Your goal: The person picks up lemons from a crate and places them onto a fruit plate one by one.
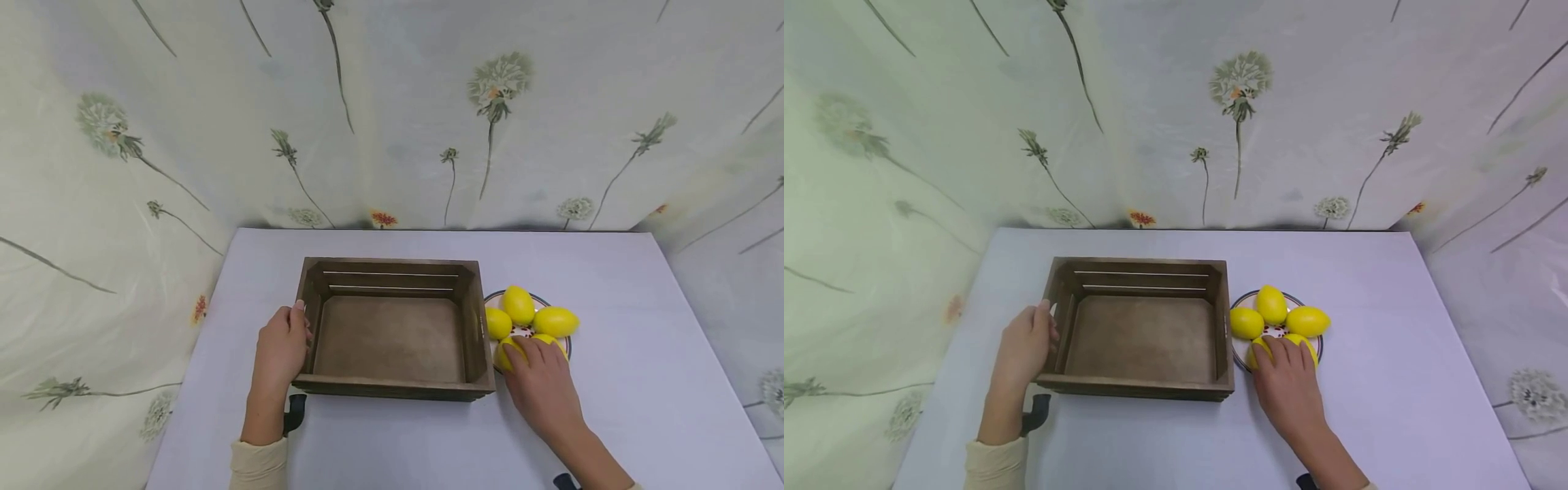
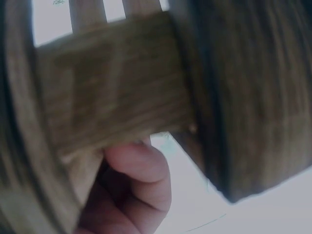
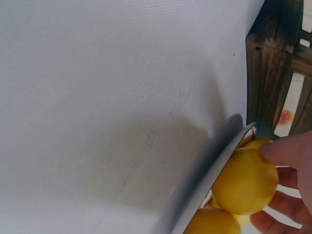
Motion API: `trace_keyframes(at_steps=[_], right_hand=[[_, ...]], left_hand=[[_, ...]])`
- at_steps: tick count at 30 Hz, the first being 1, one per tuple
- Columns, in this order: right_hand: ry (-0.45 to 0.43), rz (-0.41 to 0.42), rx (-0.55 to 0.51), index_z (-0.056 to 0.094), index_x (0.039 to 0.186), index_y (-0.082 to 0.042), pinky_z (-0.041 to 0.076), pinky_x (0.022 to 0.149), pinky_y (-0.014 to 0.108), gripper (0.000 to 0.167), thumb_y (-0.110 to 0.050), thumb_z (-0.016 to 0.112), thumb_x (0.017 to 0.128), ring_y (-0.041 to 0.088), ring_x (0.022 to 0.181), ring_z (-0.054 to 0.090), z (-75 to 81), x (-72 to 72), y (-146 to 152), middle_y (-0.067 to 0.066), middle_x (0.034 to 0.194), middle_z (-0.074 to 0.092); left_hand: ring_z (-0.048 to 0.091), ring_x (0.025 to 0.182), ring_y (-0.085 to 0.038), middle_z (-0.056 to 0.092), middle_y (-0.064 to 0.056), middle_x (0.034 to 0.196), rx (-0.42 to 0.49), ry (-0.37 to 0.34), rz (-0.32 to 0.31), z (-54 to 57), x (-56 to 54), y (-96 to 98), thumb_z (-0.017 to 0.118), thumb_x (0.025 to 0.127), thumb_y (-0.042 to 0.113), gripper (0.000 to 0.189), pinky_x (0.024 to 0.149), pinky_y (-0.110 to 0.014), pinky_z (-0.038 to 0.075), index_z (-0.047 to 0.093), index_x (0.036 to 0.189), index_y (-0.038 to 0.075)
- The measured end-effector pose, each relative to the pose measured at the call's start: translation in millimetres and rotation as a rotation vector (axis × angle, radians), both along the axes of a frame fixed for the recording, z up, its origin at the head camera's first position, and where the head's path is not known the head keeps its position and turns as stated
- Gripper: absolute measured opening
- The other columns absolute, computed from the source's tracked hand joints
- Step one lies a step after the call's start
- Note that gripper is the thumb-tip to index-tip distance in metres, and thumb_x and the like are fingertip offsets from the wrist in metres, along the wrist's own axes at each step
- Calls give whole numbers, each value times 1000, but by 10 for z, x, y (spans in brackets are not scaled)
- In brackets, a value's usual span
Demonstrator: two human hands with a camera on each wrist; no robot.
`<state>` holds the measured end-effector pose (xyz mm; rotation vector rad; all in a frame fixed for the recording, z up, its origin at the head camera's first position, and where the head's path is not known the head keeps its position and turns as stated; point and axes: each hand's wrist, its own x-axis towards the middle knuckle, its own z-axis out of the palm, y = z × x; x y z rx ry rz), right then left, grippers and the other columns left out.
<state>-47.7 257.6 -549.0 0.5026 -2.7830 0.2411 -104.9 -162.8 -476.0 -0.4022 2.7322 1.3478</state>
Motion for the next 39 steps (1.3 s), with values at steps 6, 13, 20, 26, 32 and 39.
trace_keyframes(at_steps=[6,13,20,26,32,39], right_hand=[[3,-15,-18,70,114,3,44,98,61,55,-2,94,66,46,111,56,6,12,-13,25,120,64],[-23,-7,-41,69,116,2,42,105,61,54,-12,95,70,45,118,55,0,27,-26,25,127,60],[-21,19,-49,67,119,2,42,105,59,53,-17,90,75,43,119,53,28,48,-27,24,128,59],[7,51,-88,66,119,5,40,106,60,51,-18,84,78,44,119,53,127,37,-14,25,129,58],[39,39,-120,64,124,8,41,103,59,54,-18,81,81,44,115,54,264,22,63,26,128,58],[1,-72,-162,62,131,7,38,110,63,58,-22,81,85,44,123,52,441,-6,168,25,132,58]], left_hand=[[63,67,-22,67,-8,83,-4,0,2,-12,2,3,33,114,45,53,57,-36,47,62,98,4],[63,67,-22,66,-9,83,7,-12,9,-9,5,8,34,114,47,54,56,-36,47,62,98,4],[63,67,-21,66,-9,83,12,-10,-1,-4,16,8,33,114,46,54,56,-36,46,62,98,4],[62,67,-22,66,-9,83,14,-19,7,-9,13,6,33,114,47,54,55,-35,45,62,98,4],[63,67,-22,66,-10,83,12,-18,1,12,15,14,32,114,48,55,54,-35,45,62,99,4],[62,67,-22,66,-10,83,10,-24,2,30,20,14,32,113,49,55,55,-36,45,62,98,4]])
